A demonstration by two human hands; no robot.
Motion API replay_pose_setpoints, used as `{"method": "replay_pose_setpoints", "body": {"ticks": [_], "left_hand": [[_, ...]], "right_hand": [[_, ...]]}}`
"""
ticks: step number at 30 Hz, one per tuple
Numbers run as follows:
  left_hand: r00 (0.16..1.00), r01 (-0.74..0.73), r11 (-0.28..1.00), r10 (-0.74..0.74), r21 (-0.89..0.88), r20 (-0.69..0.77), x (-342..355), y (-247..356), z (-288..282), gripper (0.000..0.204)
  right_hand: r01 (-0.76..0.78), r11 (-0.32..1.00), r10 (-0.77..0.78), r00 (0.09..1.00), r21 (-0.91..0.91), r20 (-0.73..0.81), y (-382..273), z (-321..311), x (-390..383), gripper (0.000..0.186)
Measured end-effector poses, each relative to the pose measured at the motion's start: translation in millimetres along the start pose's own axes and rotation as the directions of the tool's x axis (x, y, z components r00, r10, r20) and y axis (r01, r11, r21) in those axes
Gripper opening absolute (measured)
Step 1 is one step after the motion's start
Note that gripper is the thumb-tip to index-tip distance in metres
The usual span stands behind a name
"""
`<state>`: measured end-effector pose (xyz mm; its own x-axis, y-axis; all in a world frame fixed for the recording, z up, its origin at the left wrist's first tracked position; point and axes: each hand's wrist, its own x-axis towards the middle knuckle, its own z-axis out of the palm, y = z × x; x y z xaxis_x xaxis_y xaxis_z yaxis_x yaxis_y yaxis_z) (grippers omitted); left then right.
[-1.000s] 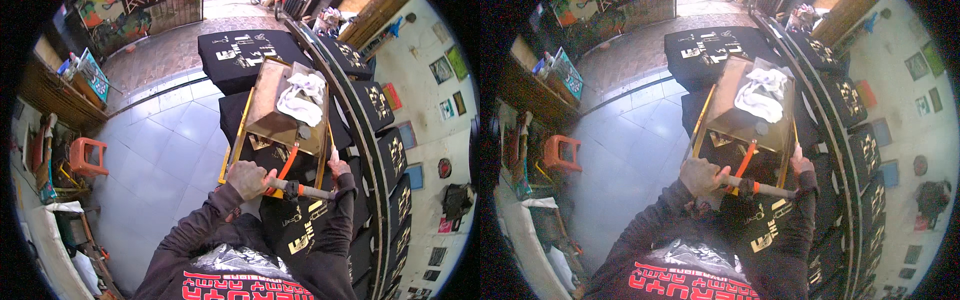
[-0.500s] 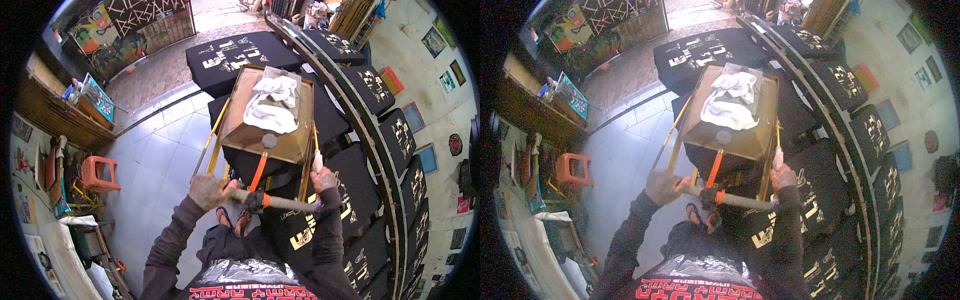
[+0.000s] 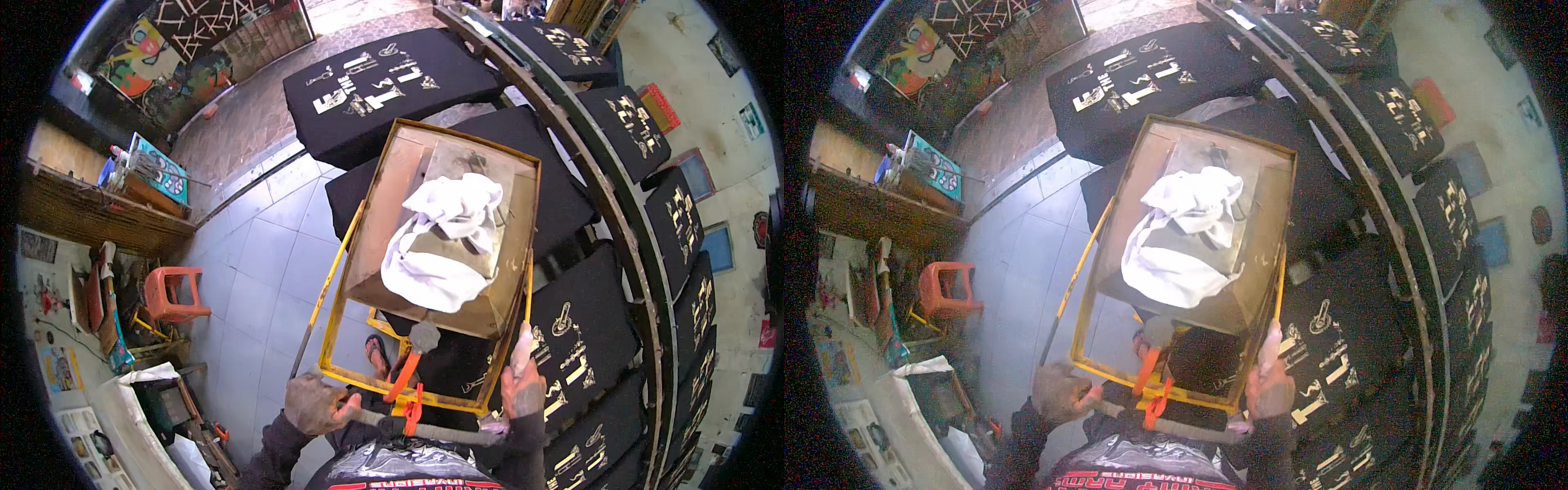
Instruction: The person moves a manual screen printing flash dryer along a row of t-shirts on a printing table, pausing to apply heat to each garment and smoothing the fabric by hand.
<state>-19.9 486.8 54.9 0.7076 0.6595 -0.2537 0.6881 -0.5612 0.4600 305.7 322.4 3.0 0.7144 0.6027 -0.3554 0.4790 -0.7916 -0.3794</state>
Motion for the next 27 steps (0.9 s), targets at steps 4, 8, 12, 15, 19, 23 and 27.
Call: {"method": "replay_pose_setpoints", "body": {"ticks": [4, 8, 12, 15, 19, 23, 27], "left_hand": [[0.998, 0.056, 0.998, -0.056, 0.042, -0.008, -1, -3, 2, 0.036], [0.992, 0.09, 0.996, -0.091, -0.011, -0.086, -4, 1, 14, 0.031], [0.986, 0.125, 0.991, -0.13, -0.052, -0.107, -12, 15, 23, 0.027], [0.98, 0.18, 0.982, -0.184, -0.061, -0.075, -17, 30, 25, 0.028], [0.963, 0.268, 0.956, -0.271, -0.12, -0.008, -28, 41, 27, 0.029], [0.923, 0.362, 0.932, -0.364, 0.037, 0.123, -45, 45, 29, 0.028], [0.969, 0.244, 0.969, -0.241, 0.045, -0.06, -51, 41, 41, 0.027]], "right_hand": [[-0.06, 0.998, 0.061, 0.998, 0.029, -0.034, -11, 0, -5, 0.035], [0.004, 0.999, -0.005, 0.999, -0.041, -0.042, -4, 2, 3, 0.034], [-0.012, 0.999, 0.012, 1.0, -0.048, -0.013, -2, -2, 14, 0.033], [0.005, 1.0, -0.005, 1.0, -0.026, 0.027, 0, -6, 21, 0.031], [-0.024, 0.999, 0.027, 0.994, -0.027, 0.108, -2, -13, 21, 0.031], [-0.073, 0.997, 0.076, 0.982, -0.022, 0.172, -12, -11, 24, 0.031], [-0.069, 0.998, 0.066, 0.974, 0.005, 0.217, -8, -12, 27, 0.033]]}}
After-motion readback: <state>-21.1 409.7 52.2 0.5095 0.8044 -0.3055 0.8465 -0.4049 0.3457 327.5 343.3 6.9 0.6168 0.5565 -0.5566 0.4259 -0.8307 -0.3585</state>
